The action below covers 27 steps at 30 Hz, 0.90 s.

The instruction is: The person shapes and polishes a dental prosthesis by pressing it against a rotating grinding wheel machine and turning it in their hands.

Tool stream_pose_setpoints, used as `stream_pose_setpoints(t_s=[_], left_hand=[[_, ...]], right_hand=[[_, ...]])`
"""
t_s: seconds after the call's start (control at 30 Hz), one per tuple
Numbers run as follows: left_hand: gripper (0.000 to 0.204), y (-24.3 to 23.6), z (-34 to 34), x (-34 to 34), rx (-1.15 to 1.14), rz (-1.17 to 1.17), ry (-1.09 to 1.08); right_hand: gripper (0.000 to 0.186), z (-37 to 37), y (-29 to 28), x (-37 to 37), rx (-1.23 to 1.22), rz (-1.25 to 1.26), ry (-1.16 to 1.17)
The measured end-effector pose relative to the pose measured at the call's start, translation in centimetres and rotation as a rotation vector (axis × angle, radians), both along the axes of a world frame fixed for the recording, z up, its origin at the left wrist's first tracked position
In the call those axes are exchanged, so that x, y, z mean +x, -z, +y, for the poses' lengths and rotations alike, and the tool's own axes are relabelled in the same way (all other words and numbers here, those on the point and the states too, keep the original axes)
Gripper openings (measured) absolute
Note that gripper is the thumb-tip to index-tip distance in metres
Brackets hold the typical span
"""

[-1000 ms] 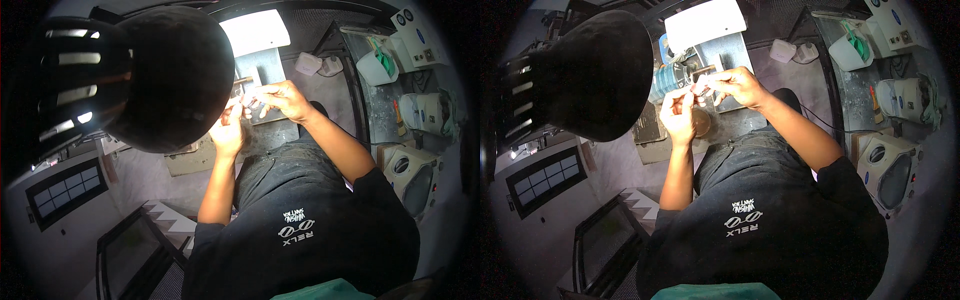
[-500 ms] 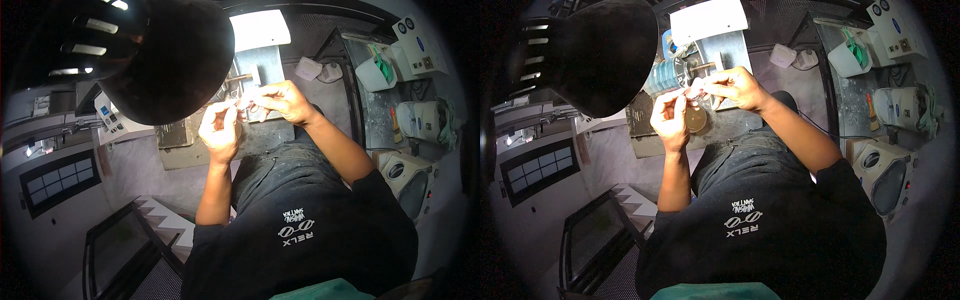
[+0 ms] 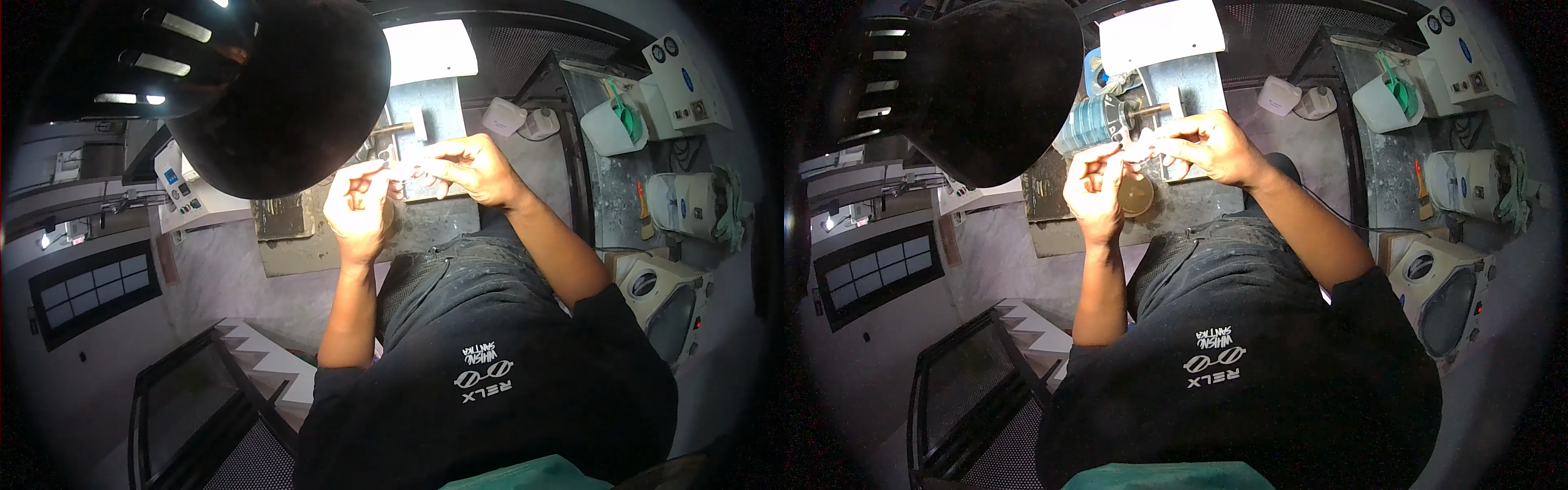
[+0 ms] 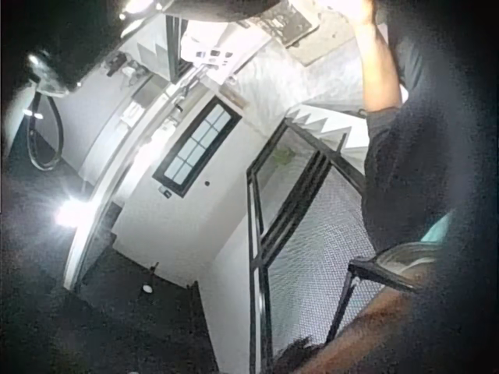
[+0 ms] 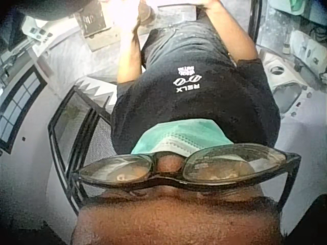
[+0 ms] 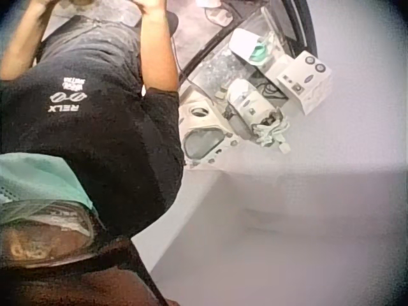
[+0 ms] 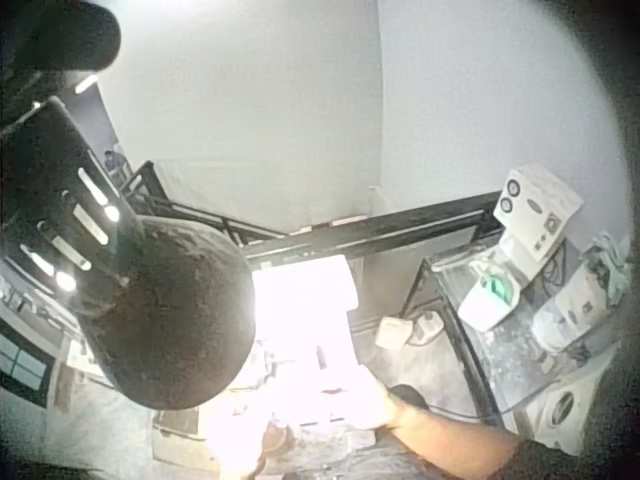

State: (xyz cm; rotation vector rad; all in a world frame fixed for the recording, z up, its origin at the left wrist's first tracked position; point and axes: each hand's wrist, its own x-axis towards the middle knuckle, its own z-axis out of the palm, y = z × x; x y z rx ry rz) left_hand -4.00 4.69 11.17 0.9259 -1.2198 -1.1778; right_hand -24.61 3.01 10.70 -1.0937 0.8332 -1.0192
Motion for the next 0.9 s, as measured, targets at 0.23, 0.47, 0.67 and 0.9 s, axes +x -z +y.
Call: stream_pose_setpoints(t_s=[0.23, 0.47, 0.67, 0.9], left_hand=[[0.021, 0.1, -1.2, 0.0, 0.035, 0.013, 0.056], [0.014, 0.2, -1.7, -0.5, 0.131, 0.092, 0.071], [0.015, 1.2, -1.7, -0.3, 0.183, 0.215, 0.153], [0.015, 2.1, -1.6, 0.0, 0.305, 0.423, 0.218]], right_hand=[[0.024, 0.0, -0.4, 0.1, -0.014, 0.048, 0.023], [0.022, 0.2, -0.5, -0.1, 0.009, 0.065, 0.031], [0.021, 0.2, -0.1, -0.2, 0.064, 0.028, 0.030], [0.020, 0.6, -0.2, 0.1, 0.063, 0.002, 0.067]])
